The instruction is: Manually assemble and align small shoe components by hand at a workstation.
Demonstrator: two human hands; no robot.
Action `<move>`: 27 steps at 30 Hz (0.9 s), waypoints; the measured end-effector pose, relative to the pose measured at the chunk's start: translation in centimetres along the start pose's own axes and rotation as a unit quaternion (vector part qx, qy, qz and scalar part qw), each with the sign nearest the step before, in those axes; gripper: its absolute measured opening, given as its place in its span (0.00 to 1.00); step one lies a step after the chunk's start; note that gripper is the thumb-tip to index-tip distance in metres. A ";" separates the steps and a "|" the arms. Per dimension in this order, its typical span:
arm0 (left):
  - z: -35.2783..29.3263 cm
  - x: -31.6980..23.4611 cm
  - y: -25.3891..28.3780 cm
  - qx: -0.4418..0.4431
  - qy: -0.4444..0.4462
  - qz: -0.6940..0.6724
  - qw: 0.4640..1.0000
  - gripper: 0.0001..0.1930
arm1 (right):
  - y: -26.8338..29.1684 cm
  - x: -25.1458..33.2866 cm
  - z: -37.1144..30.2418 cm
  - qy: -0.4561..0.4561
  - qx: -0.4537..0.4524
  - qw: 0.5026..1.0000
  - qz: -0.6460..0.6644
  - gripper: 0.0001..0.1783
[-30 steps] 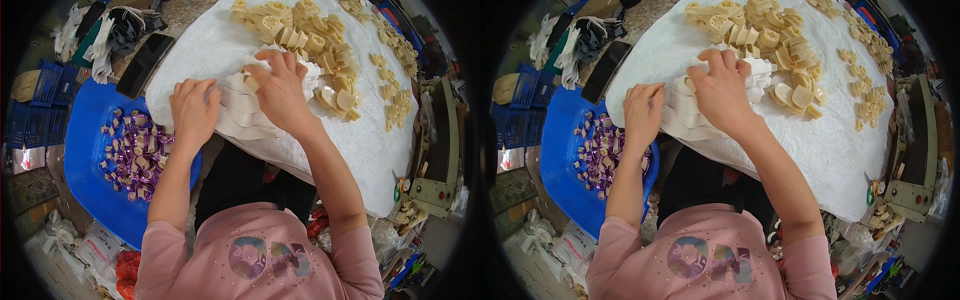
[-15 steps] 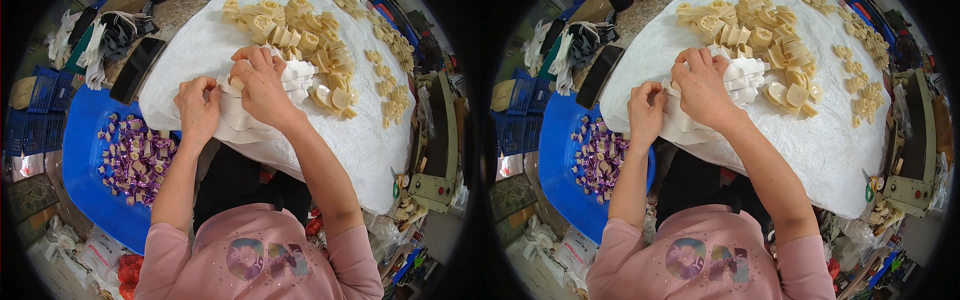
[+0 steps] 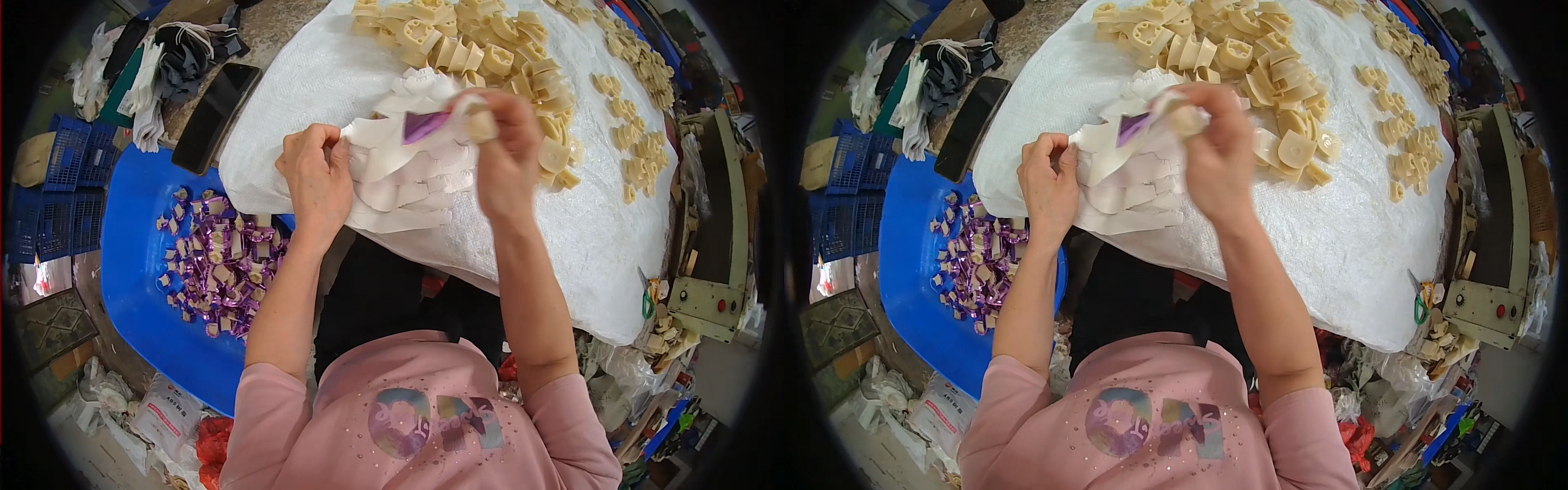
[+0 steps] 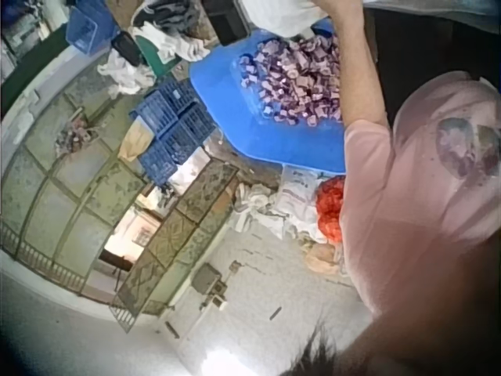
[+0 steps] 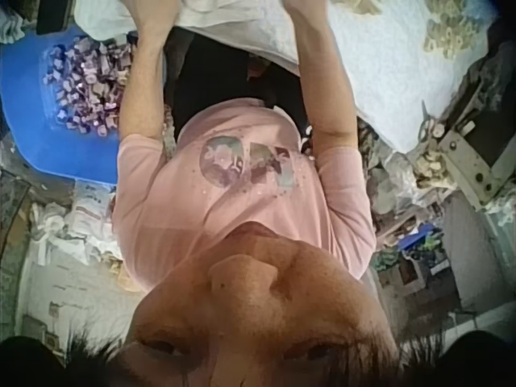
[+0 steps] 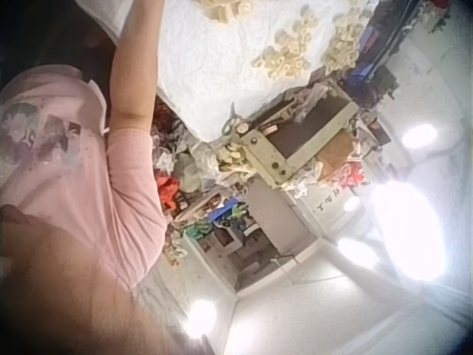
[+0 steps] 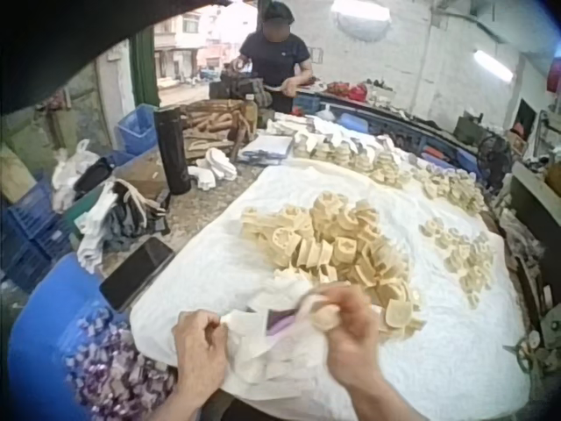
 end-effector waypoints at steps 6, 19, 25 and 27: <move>-0.1 0.0 -0.1 -0.004 -0.016 0.038 0.999 0.05 | 9.0 5.7 -0.6 0.101 -0.081 0.989 0.073 0.06; -3.9 -14.7 -1.6 0.186 -0.283 -0.147 0.929 0.19 | 3.7 7.9 -7.4 0.096 0.064 0.933 -0.341 0.08; -6.2 -14.2 -5.7 0.234 -0.182 -0.203 0.933 0.07 | 8.3 6.3 -7.5 -0.017 0.145 0.971 -0.187 0.08; -6.8 -12.9 -6.6 0.239 -0.140 -0.254 0.927 0.09 | 12.5 5.6 -6.7 -0.058 0.050 0.984 -0.163 0.06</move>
Point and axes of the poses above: each hand's wrist, its own z-axis towards the middle knuckle, its own y-axis out of the back of the hand, x = y × z, the point moved 8 cm from there along z, towards the middle knuckle, and after that the axes turned 10 degrees about -y, right-handed, at the moved point
